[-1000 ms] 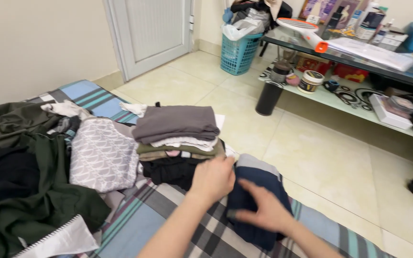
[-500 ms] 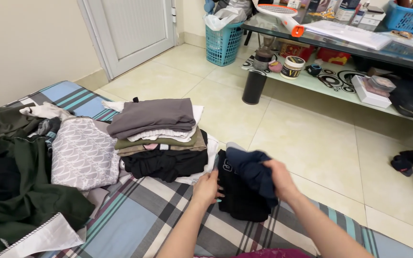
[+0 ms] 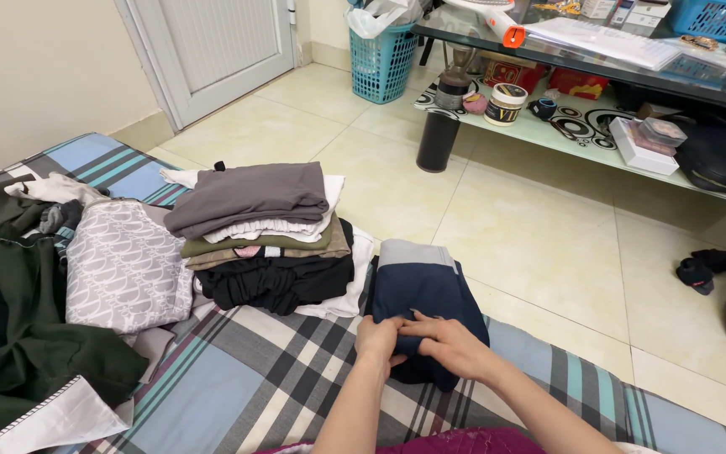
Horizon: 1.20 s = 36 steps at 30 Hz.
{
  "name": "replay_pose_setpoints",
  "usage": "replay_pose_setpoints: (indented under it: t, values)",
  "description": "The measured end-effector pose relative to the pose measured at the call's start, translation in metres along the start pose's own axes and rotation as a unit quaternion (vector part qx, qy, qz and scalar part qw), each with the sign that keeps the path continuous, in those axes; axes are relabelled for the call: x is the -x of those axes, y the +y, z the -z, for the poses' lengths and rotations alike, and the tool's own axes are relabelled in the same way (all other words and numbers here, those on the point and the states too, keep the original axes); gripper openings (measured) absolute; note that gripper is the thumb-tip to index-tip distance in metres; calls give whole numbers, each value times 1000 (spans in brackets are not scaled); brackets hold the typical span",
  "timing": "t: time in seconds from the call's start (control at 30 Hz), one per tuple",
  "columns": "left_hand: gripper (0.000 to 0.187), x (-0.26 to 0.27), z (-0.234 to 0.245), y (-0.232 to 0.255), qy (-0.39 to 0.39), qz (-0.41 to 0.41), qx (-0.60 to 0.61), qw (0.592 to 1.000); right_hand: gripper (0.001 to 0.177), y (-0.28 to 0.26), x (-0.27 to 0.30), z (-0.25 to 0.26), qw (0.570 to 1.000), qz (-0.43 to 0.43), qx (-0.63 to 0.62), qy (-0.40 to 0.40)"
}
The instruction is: The recorder is folding and stacking various items of clothing on a bed.
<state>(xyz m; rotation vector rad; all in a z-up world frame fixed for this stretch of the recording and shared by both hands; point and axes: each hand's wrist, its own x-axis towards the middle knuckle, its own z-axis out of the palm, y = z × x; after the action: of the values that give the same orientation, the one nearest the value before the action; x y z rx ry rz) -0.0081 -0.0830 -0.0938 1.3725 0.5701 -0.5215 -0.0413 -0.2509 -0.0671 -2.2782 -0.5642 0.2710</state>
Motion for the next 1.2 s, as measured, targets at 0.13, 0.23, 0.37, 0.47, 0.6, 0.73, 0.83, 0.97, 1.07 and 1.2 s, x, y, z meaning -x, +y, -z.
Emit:
replay_pose_setpoints:
  t: [0.13, 0.23, 0.37, 0.47, 0.6, 0.73, 0.83, 0.97, 1.07, 1.2]
  values:
    - [52, -4, 0, -12, 37, -1, 4, 999, 46, 31, 1, 0, 984, -60, -167, 16]
    - [37, -6, 1, -18, 0, -62, 60, 996, 42, 37, -1, 0, 947, -84, -243, 193]
    - [36, -15, -1, -47, 17, -194, 115, 974, 75, 34, 9, -13, 955, -151, 12, 254]
    - [56, -4, 0, -48, 153, -287, -67, 943, 93, 18, 10, -22, 958, -201, 156, 128]
    - [93, 62, 3, -1, 218, -278, -435, 828, 94, 20, 5, -25, 931, -270, 244, 35]
    - [100, 55, 19, 3, 218, -200, -432, 852, 88, 51, 1, -30, 954, -180, 118, 209]
    - [104, 17, 33, -12, 179, -148, -379, 896, 110, 46, -2, -31, 868, -320, 12, 379]
    - [115, -14, 32, -14, 128, -142, -237, 953, 103, 37, -4, -19, 832, -381, -169, 366]
    - [111, -21, 30, -8, 65, -104, -172, 978, 87, 36, -7, -15, 787, -399, -339, 326]
    - [85, -36, 26, -8, -62, -110, -86, 988, 69, 40, -6, -11, 746, -444, -412, 278]
